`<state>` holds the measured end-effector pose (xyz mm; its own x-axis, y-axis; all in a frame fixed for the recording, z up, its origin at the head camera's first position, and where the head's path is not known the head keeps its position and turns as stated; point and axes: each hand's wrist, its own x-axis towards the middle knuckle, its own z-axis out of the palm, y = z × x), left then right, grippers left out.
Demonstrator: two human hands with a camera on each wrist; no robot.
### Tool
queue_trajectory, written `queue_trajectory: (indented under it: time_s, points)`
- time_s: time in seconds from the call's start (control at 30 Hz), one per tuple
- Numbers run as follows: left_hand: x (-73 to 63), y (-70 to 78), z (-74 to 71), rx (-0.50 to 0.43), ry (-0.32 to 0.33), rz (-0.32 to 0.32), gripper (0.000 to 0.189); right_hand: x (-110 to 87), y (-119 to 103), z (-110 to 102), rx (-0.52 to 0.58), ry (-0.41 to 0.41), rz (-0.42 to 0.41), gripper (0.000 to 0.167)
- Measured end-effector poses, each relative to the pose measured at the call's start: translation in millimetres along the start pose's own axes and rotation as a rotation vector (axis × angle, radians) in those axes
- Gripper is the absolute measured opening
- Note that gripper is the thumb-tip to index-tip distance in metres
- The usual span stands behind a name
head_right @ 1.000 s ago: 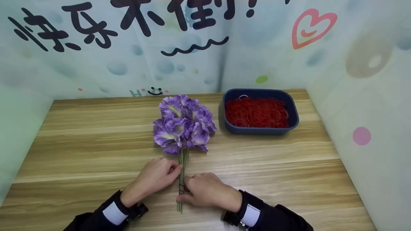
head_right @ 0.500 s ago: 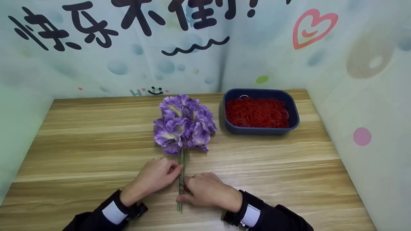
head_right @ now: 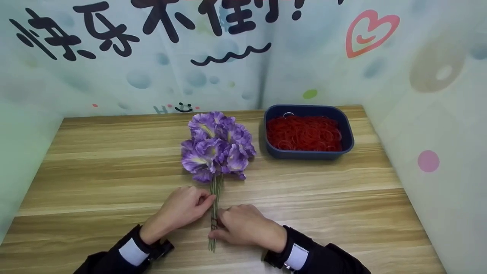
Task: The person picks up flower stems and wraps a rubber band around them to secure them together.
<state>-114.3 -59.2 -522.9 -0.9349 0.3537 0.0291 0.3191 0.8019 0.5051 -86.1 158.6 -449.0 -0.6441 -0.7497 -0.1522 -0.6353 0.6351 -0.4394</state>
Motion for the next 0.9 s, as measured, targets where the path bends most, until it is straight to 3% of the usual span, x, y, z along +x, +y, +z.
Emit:
queue_trajectory:
  time_s: [0.17, 0.27, 0.4, 0.5, 0.73, 0.9]
  points:
    - [-7.4, -4.9, -9.8, -0.014, 0.024, 0.051, 0.031, -7.5, 2.9, -8.7, -0.031, 0.11, -0.023, 0.031]
    - [-18.1, 7.9, -43.3, -0.061, 0.023, 0.077, 0.02, -15.3, 6.7, -19.0, -0.049, 0.209, -0.028, 0.026]
    - [-31.8, 26.1, -93.0, -0.122, -0.011, 0.058, 0.018, -24.5, 15.7, -34.5, -0.079, 0.312, -0.035, 0.02]
    - [-37.8, 22.9, -108.3, -0.135, 0.008, 0.07, 0.017, -30.4, 24.4, -44.4, -0.095, 0.37, -0.015, 0.016]
    - [-54.4, 10.2, -125.0, -0.049, 0.2, 0.171, 0.015, -44.8, 40.8, -59.4, -0.103, 0.502, 0.032, 0.022]
    - [-63.1, 0.3, -133.4, -0.007, 0.308, 0.174, 0.022, -55.1, 52.6, -65.4, -0.152, 0.616, -0.014, 0.032]
